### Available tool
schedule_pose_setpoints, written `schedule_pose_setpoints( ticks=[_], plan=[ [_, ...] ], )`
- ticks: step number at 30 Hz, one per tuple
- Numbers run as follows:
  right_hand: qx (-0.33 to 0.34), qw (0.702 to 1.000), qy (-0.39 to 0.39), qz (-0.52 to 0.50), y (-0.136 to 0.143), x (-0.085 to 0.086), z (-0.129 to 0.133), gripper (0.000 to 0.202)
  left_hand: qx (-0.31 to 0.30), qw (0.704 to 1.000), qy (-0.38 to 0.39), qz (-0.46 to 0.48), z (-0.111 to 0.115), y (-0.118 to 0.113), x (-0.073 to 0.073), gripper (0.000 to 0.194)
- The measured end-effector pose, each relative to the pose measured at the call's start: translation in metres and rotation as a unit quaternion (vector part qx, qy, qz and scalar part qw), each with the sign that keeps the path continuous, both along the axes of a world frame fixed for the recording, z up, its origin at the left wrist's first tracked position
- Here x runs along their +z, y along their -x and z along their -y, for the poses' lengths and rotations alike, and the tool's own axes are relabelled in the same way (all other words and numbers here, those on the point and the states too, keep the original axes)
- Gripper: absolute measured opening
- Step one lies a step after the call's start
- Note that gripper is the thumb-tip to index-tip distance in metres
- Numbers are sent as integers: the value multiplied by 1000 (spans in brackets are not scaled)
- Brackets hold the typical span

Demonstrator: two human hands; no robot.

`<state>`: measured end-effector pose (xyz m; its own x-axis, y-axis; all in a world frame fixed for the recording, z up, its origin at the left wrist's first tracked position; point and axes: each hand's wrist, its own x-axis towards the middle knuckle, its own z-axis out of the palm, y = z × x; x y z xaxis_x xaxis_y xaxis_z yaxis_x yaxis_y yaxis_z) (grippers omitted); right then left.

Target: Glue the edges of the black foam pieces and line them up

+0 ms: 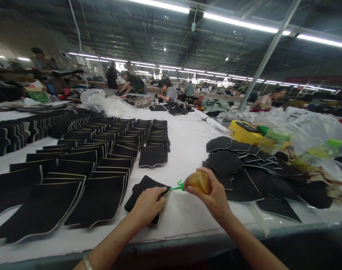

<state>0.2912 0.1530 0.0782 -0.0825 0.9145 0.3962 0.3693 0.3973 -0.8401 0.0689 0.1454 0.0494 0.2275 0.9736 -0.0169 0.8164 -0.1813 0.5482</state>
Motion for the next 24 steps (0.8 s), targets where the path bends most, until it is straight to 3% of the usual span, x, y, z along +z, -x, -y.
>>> schedule_pose_setpoints(
  ticks=[5,10,17,24],
  plan=[
    [66,994,74,-45,-4,0,0,51,-5,1000,3,11,1,0,-1,47],
    [21,996,53,-73,-4,0,-9,53,-12,1000,-1,8,2,1,1,48],
    [78,983,134,-97,-3,-8,4,55,-18,999,8,25,2,3,2,46],
    [44,988,112,-99,-1,-7,2,55,-28,999,2,34,3,4,5,46]
  ],
)
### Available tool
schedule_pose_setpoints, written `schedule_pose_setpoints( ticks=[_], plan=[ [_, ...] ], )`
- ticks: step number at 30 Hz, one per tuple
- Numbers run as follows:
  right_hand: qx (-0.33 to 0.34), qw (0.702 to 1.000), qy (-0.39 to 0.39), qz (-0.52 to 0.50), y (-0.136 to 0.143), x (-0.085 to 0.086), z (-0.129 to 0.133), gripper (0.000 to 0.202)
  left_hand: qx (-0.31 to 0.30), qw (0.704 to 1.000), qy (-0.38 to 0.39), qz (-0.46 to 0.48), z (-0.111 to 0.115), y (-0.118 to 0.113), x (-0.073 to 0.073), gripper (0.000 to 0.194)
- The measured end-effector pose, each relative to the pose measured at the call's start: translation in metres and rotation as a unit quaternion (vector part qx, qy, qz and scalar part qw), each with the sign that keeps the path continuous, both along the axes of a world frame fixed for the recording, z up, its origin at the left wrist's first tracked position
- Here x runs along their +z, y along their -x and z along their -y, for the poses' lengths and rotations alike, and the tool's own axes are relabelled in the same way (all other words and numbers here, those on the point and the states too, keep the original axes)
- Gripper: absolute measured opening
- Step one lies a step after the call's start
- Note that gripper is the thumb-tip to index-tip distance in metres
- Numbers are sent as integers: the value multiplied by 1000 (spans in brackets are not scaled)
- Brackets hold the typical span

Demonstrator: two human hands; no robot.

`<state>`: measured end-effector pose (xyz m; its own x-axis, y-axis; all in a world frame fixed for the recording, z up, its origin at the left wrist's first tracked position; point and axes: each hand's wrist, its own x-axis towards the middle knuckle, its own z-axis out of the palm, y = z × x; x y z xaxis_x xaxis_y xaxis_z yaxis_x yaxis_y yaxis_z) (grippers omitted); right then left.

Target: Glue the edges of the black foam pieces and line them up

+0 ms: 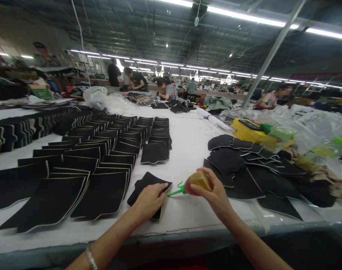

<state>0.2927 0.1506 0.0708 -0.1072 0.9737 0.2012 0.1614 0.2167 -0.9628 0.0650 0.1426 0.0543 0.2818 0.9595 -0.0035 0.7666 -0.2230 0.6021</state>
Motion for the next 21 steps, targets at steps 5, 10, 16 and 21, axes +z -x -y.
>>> schedule_pose_setpoints(
  ticks=[5,10,16,21],
  plan=[
    [69,996,54,-16,1,-2,10,56,4,1000,1,9,2,0,-1,46],
    [14,1000,28,5,1,-2,11,58,2,1000,-1,0,3,0,-2,46],
    [89,994,52,-22,-1,-6,18,55,1,1000,-10,1,2,1,-6,47],
    [24,999,5,21,-3,-5,17,56,-1,1000,-8,-5,3,1,-5,46]
  ],
)
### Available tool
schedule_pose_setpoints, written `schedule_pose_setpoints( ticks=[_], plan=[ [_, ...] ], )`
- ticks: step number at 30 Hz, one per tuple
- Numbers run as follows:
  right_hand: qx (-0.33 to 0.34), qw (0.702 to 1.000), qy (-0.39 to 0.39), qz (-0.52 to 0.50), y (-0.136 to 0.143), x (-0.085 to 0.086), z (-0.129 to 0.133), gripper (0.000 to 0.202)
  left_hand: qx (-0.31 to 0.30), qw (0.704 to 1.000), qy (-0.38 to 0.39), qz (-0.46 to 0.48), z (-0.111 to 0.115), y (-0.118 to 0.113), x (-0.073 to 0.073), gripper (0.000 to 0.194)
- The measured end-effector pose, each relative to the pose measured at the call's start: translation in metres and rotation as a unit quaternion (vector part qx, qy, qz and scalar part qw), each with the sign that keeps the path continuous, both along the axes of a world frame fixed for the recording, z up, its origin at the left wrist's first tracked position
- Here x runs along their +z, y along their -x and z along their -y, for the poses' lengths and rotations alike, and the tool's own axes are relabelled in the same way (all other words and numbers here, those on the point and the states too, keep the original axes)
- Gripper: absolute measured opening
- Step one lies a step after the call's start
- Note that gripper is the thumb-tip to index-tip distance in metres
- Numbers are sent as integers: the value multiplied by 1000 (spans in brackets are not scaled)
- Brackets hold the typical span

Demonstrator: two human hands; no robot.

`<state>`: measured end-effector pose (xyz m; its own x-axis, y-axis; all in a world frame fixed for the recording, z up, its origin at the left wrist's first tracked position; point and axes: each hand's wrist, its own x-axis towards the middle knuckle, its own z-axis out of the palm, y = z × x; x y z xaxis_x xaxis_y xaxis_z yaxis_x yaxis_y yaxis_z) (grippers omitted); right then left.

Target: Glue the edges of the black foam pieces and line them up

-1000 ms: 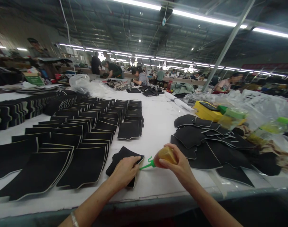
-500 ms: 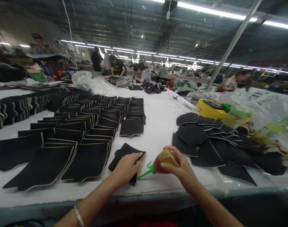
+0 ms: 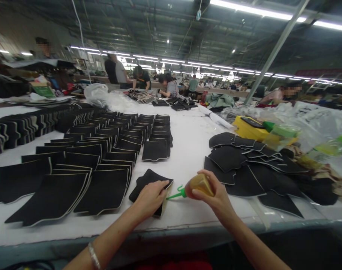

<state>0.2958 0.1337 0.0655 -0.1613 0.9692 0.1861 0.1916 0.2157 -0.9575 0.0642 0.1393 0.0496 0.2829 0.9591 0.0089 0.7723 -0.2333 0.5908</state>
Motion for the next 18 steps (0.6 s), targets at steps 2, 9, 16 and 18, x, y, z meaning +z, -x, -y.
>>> schedule_pose_setpoints(
  ticks=[2,9,16,18],
  plan=[
    [24,1000,7,-11,0,-1,2,56,-1,1000,3,1,1,0,2,46],
    [5,1000,-21,5,-5,-1,-14,55,-3,1000,8,-2,0,0,4,45],
    [34,999,-27,13,-9,-5,-10,56,-8,1000,11,-2,-1,0,3,45],
    [49,999,-16,14,-10,-5,-10,57,-8,1000,10,-2,-1,0,3,45]
  ],
)
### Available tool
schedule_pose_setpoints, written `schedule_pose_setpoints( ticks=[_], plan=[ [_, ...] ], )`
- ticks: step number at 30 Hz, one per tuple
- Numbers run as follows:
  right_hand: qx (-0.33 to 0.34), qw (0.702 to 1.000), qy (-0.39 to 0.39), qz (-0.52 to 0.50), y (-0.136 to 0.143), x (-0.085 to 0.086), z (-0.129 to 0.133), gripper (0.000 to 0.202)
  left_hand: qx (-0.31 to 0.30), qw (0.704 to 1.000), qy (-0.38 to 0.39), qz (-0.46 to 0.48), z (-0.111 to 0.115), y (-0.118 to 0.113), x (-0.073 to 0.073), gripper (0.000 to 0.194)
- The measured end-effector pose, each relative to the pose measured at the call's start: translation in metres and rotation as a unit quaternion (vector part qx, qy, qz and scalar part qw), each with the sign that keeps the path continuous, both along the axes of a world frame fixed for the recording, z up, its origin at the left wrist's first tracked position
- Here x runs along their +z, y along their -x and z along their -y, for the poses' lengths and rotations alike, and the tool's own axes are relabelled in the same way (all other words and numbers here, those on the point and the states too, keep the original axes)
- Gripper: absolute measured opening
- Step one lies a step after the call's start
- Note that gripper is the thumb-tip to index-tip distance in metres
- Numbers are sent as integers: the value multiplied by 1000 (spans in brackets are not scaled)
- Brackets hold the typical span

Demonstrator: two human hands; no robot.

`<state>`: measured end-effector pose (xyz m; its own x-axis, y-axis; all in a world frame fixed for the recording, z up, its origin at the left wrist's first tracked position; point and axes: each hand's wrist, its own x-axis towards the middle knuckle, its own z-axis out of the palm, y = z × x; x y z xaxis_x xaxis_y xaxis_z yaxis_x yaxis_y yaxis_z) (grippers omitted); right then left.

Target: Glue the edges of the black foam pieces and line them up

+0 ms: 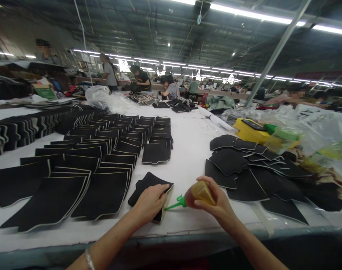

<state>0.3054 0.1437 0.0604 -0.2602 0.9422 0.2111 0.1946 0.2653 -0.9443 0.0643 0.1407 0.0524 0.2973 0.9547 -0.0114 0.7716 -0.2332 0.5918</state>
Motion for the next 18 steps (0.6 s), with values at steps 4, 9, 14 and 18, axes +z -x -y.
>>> schedule_pose_setpoints(
  ticks=[4,9,14,18],
  plan=[
    [-54,996,-64,14,-2,3,-13,54,1,1000,5,-8,-1,0,0,44],
    [-34,998,-56,22,-4,2,-9,55,4,1000,2,4,1,0,0,44],
    [-42,997,-51,32,-1,3,-9,55,-1,1000,-4,11,-2,1,-2,45],
    [-87,994,-56,22,2,5,-15,58,12,1000,-2,10,0,0,0,45]
  ],
)
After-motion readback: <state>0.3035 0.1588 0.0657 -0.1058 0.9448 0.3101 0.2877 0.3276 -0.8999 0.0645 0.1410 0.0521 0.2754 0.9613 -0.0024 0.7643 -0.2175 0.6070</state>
